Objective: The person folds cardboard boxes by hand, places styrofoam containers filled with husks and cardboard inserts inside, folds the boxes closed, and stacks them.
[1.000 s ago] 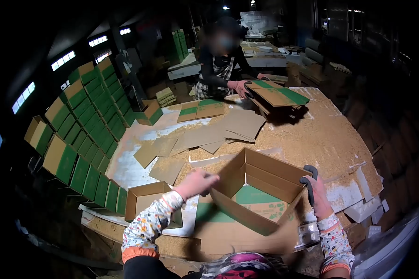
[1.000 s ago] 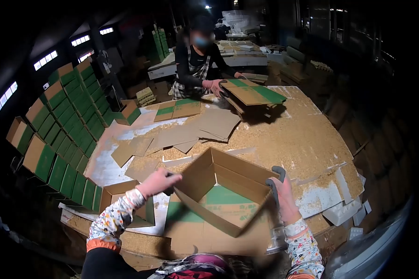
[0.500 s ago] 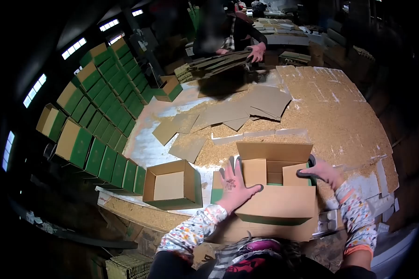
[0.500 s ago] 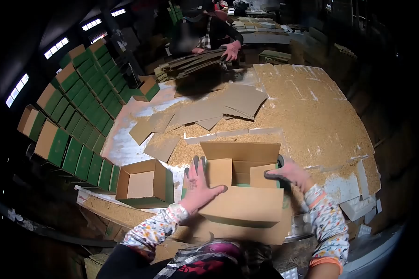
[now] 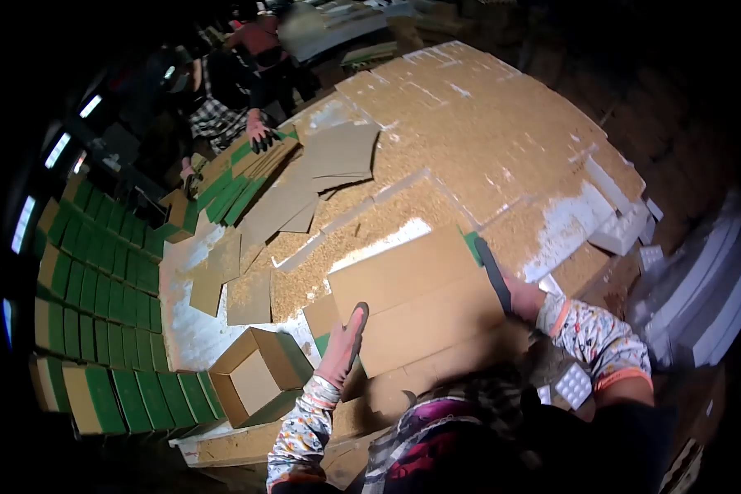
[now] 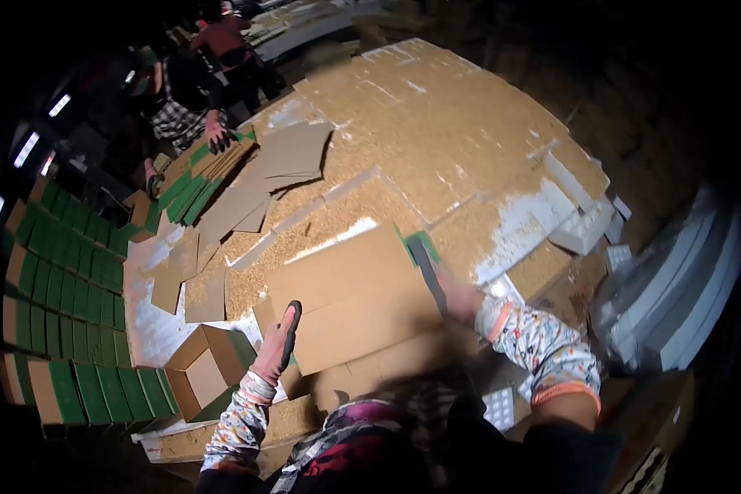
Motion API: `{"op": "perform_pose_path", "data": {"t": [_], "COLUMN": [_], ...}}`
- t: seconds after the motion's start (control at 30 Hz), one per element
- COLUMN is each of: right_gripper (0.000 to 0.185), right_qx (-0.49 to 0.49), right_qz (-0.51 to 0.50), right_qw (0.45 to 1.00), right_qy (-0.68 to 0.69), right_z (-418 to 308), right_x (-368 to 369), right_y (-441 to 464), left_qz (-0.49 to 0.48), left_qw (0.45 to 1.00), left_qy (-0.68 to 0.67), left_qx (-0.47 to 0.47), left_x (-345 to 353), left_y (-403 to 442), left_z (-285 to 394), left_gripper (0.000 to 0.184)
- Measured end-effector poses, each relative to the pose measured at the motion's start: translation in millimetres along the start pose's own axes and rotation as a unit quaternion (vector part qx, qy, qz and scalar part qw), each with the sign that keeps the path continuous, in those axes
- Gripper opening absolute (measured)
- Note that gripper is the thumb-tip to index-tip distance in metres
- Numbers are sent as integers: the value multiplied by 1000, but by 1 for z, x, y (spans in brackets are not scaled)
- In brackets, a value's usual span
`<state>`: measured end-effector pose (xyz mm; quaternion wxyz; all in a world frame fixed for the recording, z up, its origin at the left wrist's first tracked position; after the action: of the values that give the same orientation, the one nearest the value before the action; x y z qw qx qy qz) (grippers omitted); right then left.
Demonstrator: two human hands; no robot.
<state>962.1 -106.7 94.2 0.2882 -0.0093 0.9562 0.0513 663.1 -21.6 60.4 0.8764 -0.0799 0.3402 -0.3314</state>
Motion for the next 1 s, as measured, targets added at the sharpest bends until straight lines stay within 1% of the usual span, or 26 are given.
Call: {"op": "perform_pose_path", "data": {"t": [0.03, 0.1, 0.13, 0.17, 0.2, 0.23, 0.27, 0.3, 0.33, 0.37, 0.4, 0.43, 0.5, 0.53, 0.57, 0.6, 0.63, 0.67, 0.7, 0.77, 0.8, 0.83, 0.87, 0.9, 0.93, 1.0], "right_gripper": [55, 54, 55, 55, 55, 56, 55, 54, 53, 52, 51, 49, 47, 48, 50, 52, 59, 68, 70, 70, 71, 66, 63, 61, 58, 53], "right_qx": [-16, 54, 110, 160, 207, 251, 241, 230, 225, 223, 224, 218, 48, 197, 222, 239, 285, 485, 565, 445, 380, 294, 244, 193, 188, 192], "right_qz": [-27, -92, -82, -68, -49, -27, -19, -14, -14, -15, -12, -5, 120, 249, 411, 515, 536, 529, 452, 581, 638, 703, 698, 671, 642, 576], "right_qw": [997, 980, 979, 975, 970, 963, 969, 973, 969, 955, 913, 852, 783, 796, 824, 804, 794, 694, 684, 679, 669, 641, 670, 678, 676, 650], "right_qy": [-75, -169, -154, -136, -118, -98, -49, -2, 97, 194, 340, 477, 609, 515, 320, 177, -39, -63, -91, -50, -34, -94, 69, 230, 309, 458], "right_z": [-5, 0, 5, 9, 14, 20, 18, 17, 20, 23, 23, 23, 85, 185, 231, 260, 315, 363, 398, 396, 392, 385, 390, 368, 359, 338], "right_x": [-9, -21, -19, -16, -14, -13, -5, 3, 5, 7, 2, -10, -49, -67, -113, -153, -177, -182, -183, -187, -190, -191, -194, -200, -203, -203], "right_y": [7, 9, 7, 9, 15, 22, 31, 38, 37, 35, 31, 29, 33, 50, 35, 15, 0, -20, -17, 3, 6, 3, 9, 14, 14, 12], "left_qz": [57, 111, 119, 146, 14, 98, 179, 247, 304, 304, 294, 286, 269, 268, 277, 273, 284, 295, 287, 299, 302, 300, 298, 279, 319, 291], "left_qw": [996, 977, 946, 891, 854, 924, 962, 952, 878, 929, 952, 952, 959, 959, 953, 948, 947, 945, 948, 936, 941, 944, 946, 949, 930, 947], "left_qy": [-17, 19, 140, 252, 395, 271, 135, -112, -354, -188, -15, 73, 75, 87, 116, 153, 146, 138, 136, 187, 150, 137, 123, 147, 181, 133], "left_qx": [62, 184, 268, 348, 339, 252, 155, 142, 111, 100, 85, 76, 56, 34, 49, 54, 32, 11, 6, 8, -19, -22, -23, -15, -16, -16], "left_x": [0, 6, 20, 34, 47, 16, -11, -37, -52, -51, -47, -43, -55, -58, -58, -55, -53, -51, -49, -53, -58, -59, -59, -58, -60, -57], "left_y": [-19, -53, -63, -77, -67, -57, -53, -45, -30, -12, 2, 19, 42, 47, 47, 48, 49, 49, 51, 52, 52, 53, 57, 62, 57, 59], "left_z": [14, 42, 21, -1, -12, -12, -11, -3, 9, 40, 60, 57, 28, 23, 26, 29, 30, 31, 24, 31, 3, 3, 4, 14, 20, 23], "left_gripper": [45, 48, 52, 56, 62, 61, 60, 59, 57, 56, 55, 54, 45, 43, 41, 40, 39, 39, 39, 41, 41, 40, 39, 37, 35, 35]}}
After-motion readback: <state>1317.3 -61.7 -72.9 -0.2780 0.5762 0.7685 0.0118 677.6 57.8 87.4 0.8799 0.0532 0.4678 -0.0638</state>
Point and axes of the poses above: each hand's wrist, its own y-axis towards the middle knuckle, its own x-axis out of the palm, z = x × y, the point moved 9 cm from there along y, towards the middle knuckle, and after that the axes turned 1 degree about -y, right-handed, at the moved point
